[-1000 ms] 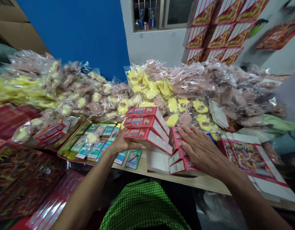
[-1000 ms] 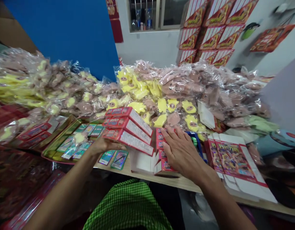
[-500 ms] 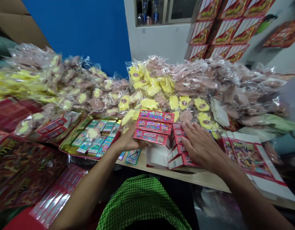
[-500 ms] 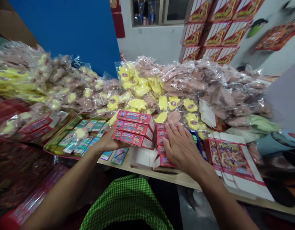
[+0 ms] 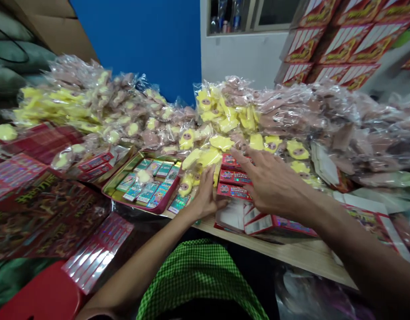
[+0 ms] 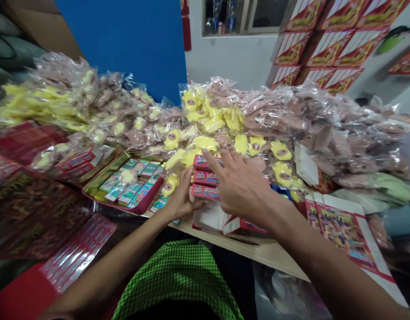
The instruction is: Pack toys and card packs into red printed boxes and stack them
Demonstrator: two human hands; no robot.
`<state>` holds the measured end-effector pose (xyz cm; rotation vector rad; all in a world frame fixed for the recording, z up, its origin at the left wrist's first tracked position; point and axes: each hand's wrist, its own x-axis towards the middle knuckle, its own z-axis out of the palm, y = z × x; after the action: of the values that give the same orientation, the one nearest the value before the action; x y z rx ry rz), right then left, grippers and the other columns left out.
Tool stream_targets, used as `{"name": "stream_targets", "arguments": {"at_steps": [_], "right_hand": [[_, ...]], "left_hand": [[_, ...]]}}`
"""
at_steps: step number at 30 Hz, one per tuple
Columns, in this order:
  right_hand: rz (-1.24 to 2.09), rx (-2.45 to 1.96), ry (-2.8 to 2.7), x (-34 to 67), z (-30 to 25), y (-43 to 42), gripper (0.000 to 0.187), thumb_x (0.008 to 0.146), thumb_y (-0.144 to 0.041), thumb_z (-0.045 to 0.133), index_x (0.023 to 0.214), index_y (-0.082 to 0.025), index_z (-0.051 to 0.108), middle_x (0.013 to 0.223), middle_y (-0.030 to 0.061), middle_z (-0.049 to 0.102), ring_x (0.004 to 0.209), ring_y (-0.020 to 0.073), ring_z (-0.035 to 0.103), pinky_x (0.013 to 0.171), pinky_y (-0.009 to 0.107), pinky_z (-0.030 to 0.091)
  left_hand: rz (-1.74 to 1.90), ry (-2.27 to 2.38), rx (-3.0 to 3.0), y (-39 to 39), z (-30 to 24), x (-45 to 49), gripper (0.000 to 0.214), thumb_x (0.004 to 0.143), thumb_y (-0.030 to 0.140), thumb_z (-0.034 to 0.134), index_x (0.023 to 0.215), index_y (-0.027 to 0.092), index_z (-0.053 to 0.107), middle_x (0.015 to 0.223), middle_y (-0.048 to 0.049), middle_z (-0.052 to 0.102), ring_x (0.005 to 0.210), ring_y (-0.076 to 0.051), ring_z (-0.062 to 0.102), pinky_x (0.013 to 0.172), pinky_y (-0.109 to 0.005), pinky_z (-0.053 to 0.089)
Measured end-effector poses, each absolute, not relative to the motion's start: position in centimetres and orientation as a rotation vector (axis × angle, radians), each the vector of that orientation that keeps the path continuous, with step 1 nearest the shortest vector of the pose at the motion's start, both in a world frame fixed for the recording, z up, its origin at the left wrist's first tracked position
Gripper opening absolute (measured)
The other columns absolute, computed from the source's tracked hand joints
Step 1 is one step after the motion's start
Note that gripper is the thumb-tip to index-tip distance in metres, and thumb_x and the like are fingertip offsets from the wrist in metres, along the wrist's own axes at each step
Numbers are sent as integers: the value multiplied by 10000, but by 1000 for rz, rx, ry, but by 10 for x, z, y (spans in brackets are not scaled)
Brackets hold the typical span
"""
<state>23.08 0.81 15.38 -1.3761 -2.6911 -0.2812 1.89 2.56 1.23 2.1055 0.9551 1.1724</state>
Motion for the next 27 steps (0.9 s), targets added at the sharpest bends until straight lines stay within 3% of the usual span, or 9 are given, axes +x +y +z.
{"name": "stream_targets", "arguments": {"at_steps": [3, 6, 9, 12, 14, 19, 22, 27], "right_hand": [[-315, -1292, -2724, 232, 155, 1, 753, 938, -315, 492, 1623, -107, 259, 1454, 245, 500, 1208, 419, 562, 981, 557, 506], [-511, -1353, -2688, 227, 158, -8, 648, 980, -310, 431, 1574, -61, 359, 1340, 270, 557, 1121, 431, 581, 916, 572, 507], [-583, -1435, -2676, 225, 154, 4, 636, 933, -143, 412, 1559, -38, 372, 1216, 252, 617, 1042, 408, 602, 881, 546, 505], [-357, -1388, -2662, 230, 146, 29, 720, 859, -57, 445, 1571, -92, 338, 1317, 208, 598, 1109, 355, 601, 888, 456, 522], [-275, -1365, -2652, 230, 144, 34, 733, 823, -42, 465, 1546, -116, 368, 1275, 179, 624, 1070, 323, 617, 849, 414, 529], [-512, -1095, -2706, 213, 143, -1, 496, 763, -23, 483, 1239, -106, 594, 951, 134, 633, 809, 284, 585, 713, 372, 449], [-507, -1153, -2630, 215, 139, 1, 374, 810, -31, 449, 1138, -111, 609, 898, 130, 611, 784, 283, 560, 698, 370, 422], [-80, -1326, -2593, 235, 141, 50, 340, 985, -242, 395, 1276, -150, 544, 1093, 151, 662, 987, 330, 616, 833, 433, 485]], "left_hand": [[1146, 1042, 1916, 10, -7, 25, 882, 841, 395, 758, 1573, 224, 295, 1527, -188, 434, 1445, -378, 404, 1196, -564, 356], [1164, 1128, 1862, -1, -15, 35, 678, 920, 386, 680, 1513, 230, 391, 1429, -175, 530, 1339, -346, 512, 1140, -547, 428], [1081, 1193, 1919, -5, -15, 40, 679, 927, 349, 662, 1529, 220, 376, 1459, -188, 502, 1373, -361, 477, 1152, -573, 418], [1001, 1205, 1944, -5, -15, 37, 756, 909, 285, 672, 1573, 226, 316, 1475, -188, 495, 1389, -367, 469, 1168, -588, 408], [986, 1182, 1956, -7, -19, 33, 799, 901, 251, 673, 1594, 229, 277, 1489, -189, 494, 1405, -371, 461, 1182, -601, 393], [1025, 1107, 1903, -17, -30, 22, 788, 948, 279, 624, 1617, 224, 210, 1514, -202, 479, 1399, -360, 493, 1169, -582, 429], [1064, 1106, 1881, -19, -29, 22, 757, 986, 368, 596, 1613, 196, 208, 1491, -225, 490, 1370, -361, 521, 1147, -573, 454], [1135, 1199, 1915, -12, -20, 35, 605, 1029, 390, 525, 1565, 214, 307, 1419, -193, 539, 1334, -337, 540, 1125, -558, 467]]}}
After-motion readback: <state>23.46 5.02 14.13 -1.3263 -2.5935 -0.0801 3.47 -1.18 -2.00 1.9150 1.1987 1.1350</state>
